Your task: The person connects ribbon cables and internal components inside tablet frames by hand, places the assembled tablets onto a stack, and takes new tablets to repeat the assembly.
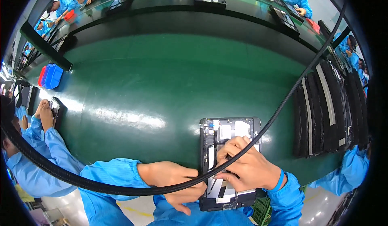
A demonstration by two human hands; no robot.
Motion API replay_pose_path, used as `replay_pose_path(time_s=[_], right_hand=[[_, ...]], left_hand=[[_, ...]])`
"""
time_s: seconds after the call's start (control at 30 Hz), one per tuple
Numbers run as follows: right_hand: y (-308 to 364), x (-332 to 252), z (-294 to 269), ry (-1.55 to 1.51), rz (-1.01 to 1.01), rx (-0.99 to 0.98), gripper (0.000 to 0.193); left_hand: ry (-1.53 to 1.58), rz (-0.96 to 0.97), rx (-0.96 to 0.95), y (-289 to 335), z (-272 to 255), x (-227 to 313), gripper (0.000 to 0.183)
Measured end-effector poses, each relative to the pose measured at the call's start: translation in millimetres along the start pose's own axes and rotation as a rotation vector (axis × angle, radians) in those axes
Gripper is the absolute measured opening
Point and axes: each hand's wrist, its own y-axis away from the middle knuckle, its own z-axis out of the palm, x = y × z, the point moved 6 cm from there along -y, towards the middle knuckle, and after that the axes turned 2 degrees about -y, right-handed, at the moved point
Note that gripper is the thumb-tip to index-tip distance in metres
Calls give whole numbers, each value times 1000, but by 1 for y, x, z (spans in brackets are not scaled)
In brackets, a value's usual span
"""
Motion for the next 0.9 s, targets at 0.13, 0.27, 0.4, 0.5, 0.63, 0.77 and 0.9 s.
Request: replay_pose_path(time_s=[0.13, 0.27, 0.4, 0.5, 0.63, 0.77, 0.9], right_hand=[[-4, 0, 8, 89, 13, 54, 21], [-3, -6, 18, 242, -73, 96, 20], [-4, -6, 15, 322, -131, 199, 22], [-5, -3, 12, 363, -144, 273, 24], [-5, -1, 9, 376, -148, 303, 29], [-7, -1, 7, 356, -127, 356, 28], [-6, -2, 5, 343, -109, 378, 25]], left_hand=[[3, 2, -2, -1, -2, -1, 74], [19, 23, 48, 1, 1, 0, 72], [14, -2, 42, -6, -5, -3, 60], [19, -25, 16, -8, -6, -7, 58], [-39, -62, 10, -4, -9, -17, 64], [-102, -116, -85, -4, -14, -19, 58], [-90, -222, -16, -3, -22, -28, 46]])
